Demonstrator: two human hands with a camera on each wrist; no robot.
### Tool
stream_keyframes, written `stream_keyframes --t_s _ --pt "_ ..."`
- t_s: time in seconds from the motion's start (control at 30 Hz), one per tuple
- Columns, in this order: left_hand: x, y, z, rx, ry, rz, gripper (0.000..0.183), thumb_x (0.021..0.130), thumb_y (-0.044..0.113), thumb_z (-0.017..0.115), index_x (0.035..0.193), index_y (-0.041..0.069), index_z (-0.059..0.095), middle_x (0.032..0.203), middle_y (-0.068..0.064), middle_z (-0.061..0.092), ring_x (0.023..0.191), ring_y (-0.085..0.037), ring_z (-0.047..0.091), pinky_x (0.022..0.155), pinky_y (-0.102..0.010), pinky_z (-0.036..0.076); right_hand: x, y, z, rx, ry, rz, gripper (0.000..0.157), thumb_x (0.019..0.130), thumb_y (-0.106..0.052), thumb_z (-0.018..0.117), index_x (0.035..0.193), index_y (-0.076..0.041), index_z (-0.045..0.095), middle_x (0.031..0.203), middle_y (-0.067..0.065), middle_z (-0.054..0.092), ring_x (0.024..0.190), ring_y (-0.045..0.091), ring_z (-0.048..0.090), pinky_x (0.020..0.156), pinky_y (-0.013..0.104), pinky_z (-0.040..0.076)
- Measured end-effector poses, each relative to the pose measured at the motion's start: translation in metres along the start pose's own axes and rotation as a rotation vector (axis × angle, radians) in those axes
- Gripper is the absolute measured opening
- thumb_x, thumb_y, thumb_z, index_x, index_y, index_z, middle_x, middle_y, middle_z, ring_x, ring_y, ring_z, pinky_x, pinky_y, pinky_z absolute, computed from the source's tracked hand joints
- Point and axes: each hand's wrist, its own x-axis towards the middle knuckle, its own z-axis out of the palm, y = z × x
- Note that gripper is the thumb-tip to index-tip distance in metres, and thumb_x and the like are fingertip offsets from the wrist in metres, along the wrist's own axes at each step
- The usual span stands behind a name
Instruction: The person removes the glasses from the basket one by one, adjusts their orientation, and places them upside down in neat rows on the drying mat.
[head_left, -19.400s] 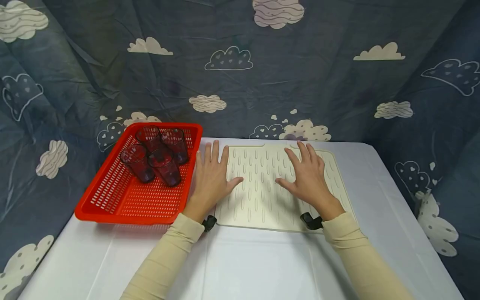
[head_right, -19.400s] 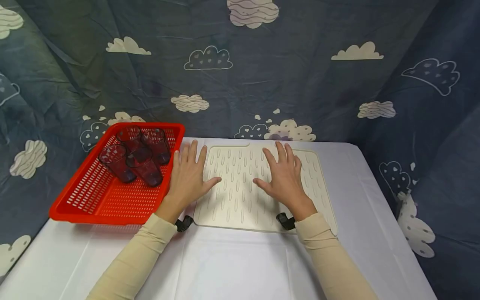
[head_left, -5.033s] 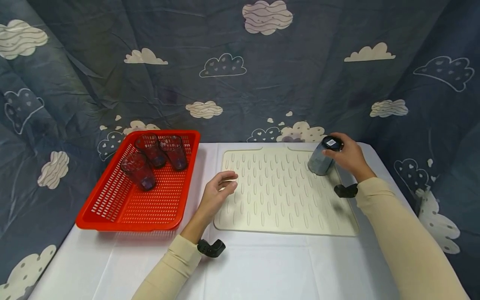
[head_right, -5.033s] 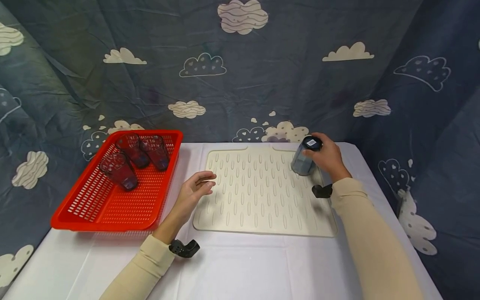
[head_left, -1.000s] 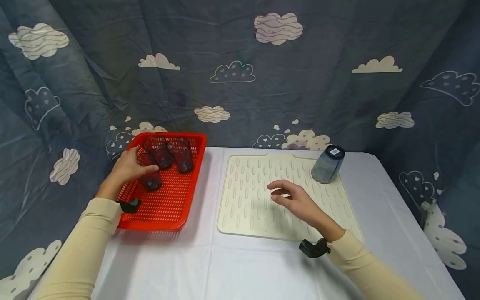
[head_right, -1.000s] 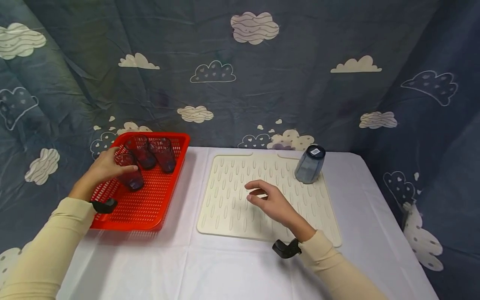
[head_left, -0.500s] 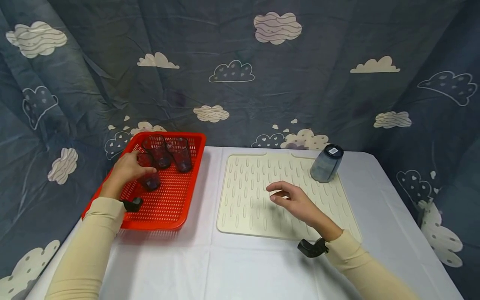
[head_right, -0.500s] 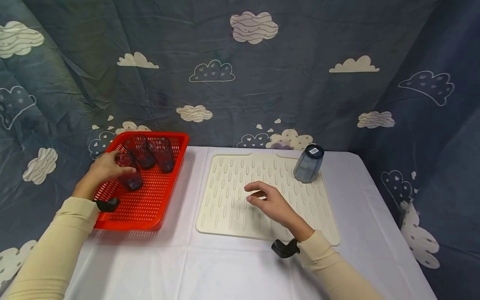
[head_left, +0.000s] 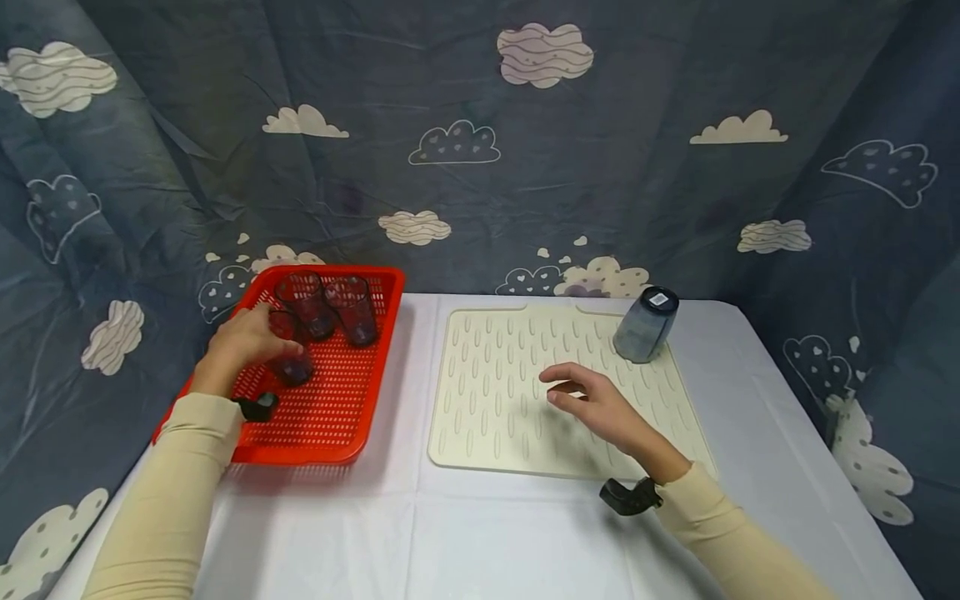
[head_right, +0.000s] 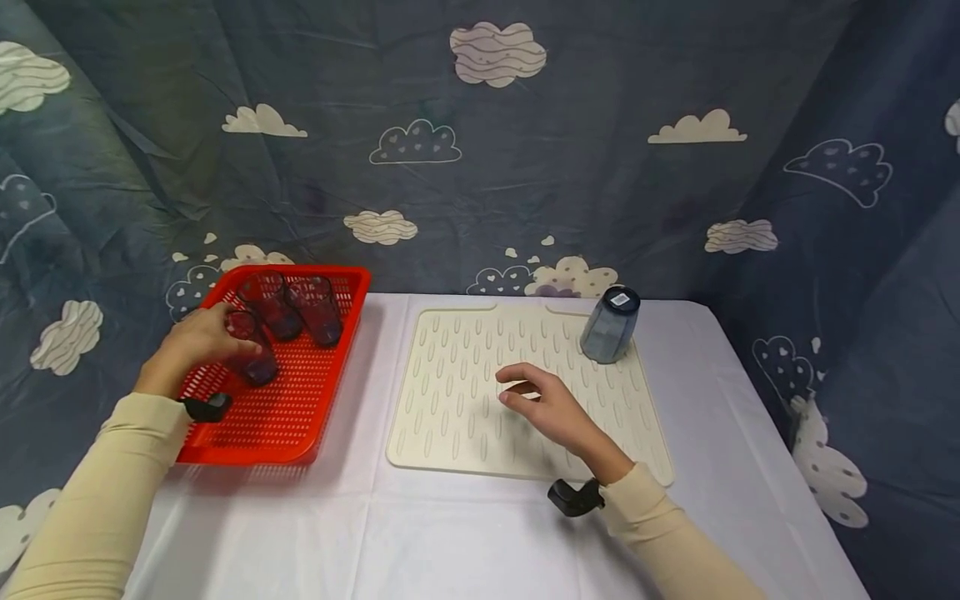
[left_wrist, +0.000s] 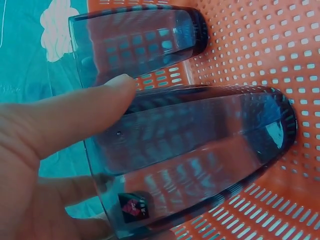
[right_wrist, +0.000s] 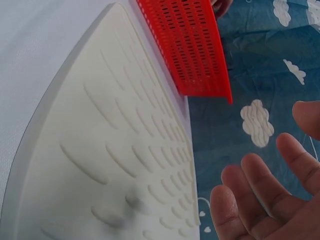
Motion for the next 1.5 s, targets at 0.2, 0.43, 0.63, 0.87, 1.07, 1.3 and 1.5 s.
stream_keyframes --t_s 0.2,0.43,0.63,0.87,1.07,1.3,1.5 --pt "-0.004 0.005 -0.004 0.025 -0.020 -0.002 0.092 0.082 0.041 0.075 0.143 -0.012 0.031 0.132 -0.040 0.044 0.120 -0.059 0.045 0.099 -0.070 0.040 -0.002 0.002 -0.005 -0.030 0.021 -0.002 0.031 0.097 -0.011 0.062 0.127 -0.005 0.060 0.130 0.019 0.062 0.117 0.035 0.062 0.098 0.049 0.047" --pt "-0.008 0.014 -0.005 0.080 -0.038 -0.009 0.086 0.079 0.035 0.077 0.136 -0.013 0.034 0.129 -0.040 0.042 0.117 -0.058 0.044 0.098 -0.069 0.041 -0.005 0.007 -0.010 -0.043 0.041 0.003 0.032 0.097 -0.011 0.062 0.127 -0.003 0.059 0.130 0.020 0.062 0.117 0.037 0.061 0.098 0.051 0.047" --pt "-0.010 0.017 -0.003 0.093 -0.082 -0.020 0.085 0.081 0.032 0.075 0.144 -0.004 0.030 0.133 -0.042 0.033 0.118 -0.060 0.040 0.095 -0.072 0.039 -0.007 0.009 -0.013 -0.036 0.048 0.012 0.034 0.096 -0.009 0.062 0.128 -0.001 0.058 0.131 0.023 0.061 0.117 0.038 0.061 0.097 0.051 0.048" --pt "-0.011 0.016 0.000 0.086 -0.068 -0.029 0.088 0.081 0.032 0.075 0.147 -0.001 0.027 0.134 -0.042 0.031 0.117 -0.060 0.041 0.093 -0.072 0.040 -0.008 0.010 -0.016 -0.041 0.046 0.015 0.033 0.097 -0.010 0.062 0.128 -0.003 0.059 0.132 0.021 0.060 0.117 0.035 0.061 0.096 0.047 0.049" --pt "-0.013 0.015 0.002 0.079 -0.052 -0.017 0.088 0.082 0.029 0.072 0.149 0.000 0.024 0.133 -0.044 0.029 0.117 -0.064 0.039 0.092 -0.073 0.040 -0.010 0.010 -0.021 -0.050 0.054 0.016 0.033 0.097 -0.014 0.062 0.128 -0.004 0.059 0.132 0.019 0.061 0.115 0.031 0.061 0.093 0.041 0.051" --pt "-0.018 0.006 0.003 0.030 0.036 0.006 0.075 0.080 0.027 0.071 0.141 0.001 0.036 0.125 -0.036 0.039 0.109 -0.058 0.045 0.083 -0.067 0.043 -0.011 0.010 -0.024 -0.035 0.047 0.036 0.034 0.098 -0.016 0.062 0.129 -0.003 0.058 0.134 0.019 0.059 0.116 0.032 0.061 0.087 0.032 0.052" --pt "-0.030 -0.004 0.003 -0.042 0.136 0.027 0.075 0.079 0.024 0.074 0.139 -0.003 0.037 0.123 -0.039 0.041 0.106 -0.057 0.046 0.084 -0.070 0.044 -0.013 0.010 -0.028 -0.049 0.059 0.051 0.034 0.098 -0.015 0.061 0.130 -0.003 0.058 0.135 0.021 0.059 0.116 0.036 0.061 0.086 0.034 0.052"
